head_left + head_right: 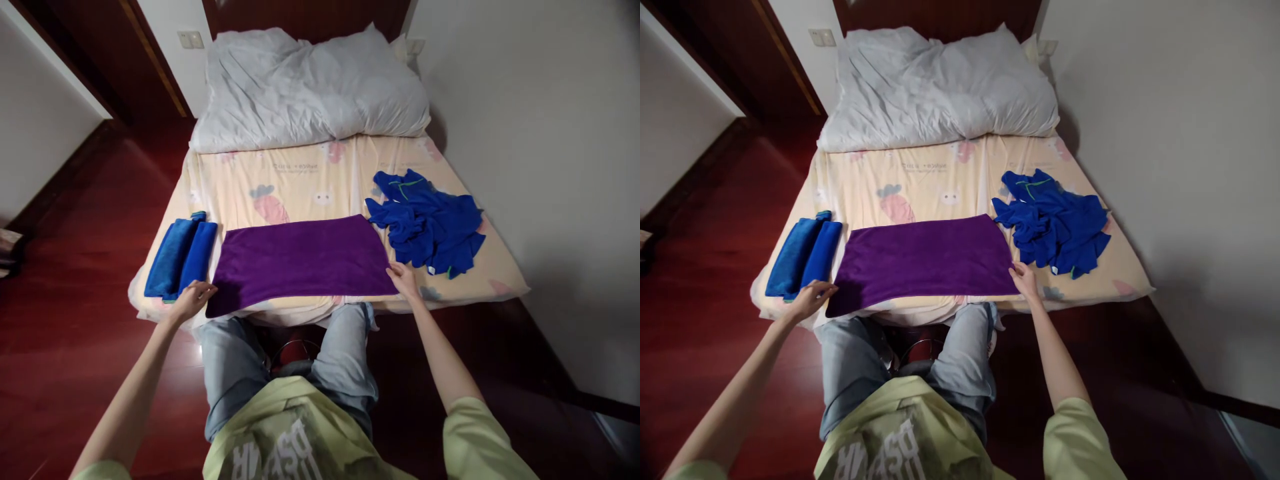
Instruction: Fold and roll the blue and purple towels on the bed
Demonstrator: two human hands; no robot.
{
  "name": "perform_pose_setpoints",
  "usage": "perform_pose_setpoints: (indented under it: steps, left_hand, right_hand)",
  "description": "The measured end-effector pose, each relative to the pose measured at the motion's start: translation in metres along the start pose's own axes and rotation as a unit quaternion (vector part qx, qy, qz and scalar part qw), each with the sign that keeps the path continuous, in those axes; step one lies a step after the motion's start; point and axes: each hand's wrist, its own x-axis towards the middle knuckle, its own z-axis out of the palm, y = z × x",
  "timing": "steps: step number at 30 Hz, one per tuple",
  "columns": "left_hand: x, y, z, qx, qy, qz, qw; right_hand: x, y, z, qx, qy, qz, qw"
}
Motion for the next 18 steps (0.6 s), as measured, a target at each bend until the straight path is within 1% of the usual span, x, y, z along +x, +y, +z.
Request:
perform_pose_setpoints:
  steps: [3,4,6,7,9,11,14,16,18]
  left_hand:
    - [0.051,0.0,-0.01,0.037,0.033,-0.03,0.998]
    - [0.07,-0.001,-0.013,0.047,0.036,-0.043,0.997]
    - [0.109,-0.004,-0.019,0.065,0.032,-0.067,0.995]
    - [0.128,-0.006,-0.022,0.074,0.028,-0.076,0.994]
    - [0.164,-0.012,-0.024,0.094,0.02,-0.085,0.992]
    - [0.195,-0.019,-0.024,0.114,0.018,-0.085,0.99]
    - [0.231,-0.029,-0.018,0.14,0.015,-0.074,0.987]
    - [0.247,-0.033,-0.014,0.141,0.012,-0.06,0.988]
    - [0.257,-0.037,-0.013,0.132,-0.011,-0.052,0.99]
  right_hand:
    - [0.037,-0.008,0.015,-0.073,-0.049,-0.052,0.995]
    - [0.05,-0.011,0.018,-0.104,-0.063,-0.066,0.99]
    - [0.078,-0.016,0.023,-0.161,-0.082,-0.073,0.981]
    - [0.092,-0.018,0.025,-0.184,-0.082,-0.068,0.977]
    - [0.12,-0.023,0.031,-0.212,-0.063,-0.055,0.974]
    - [0.145,-0.028,0.041,-0.217,-0.048,-0.06,0.973]
    - [0.176,-0.035,0.064,-0.186,-0.07,-0.092,0.976]
    - [0.193,-0.038,0.082,-0.148,-0.093,-0.102,0.979]
    - [0.207,-0.039,0.097,-0.105,-0.122,-0.097,0.982]
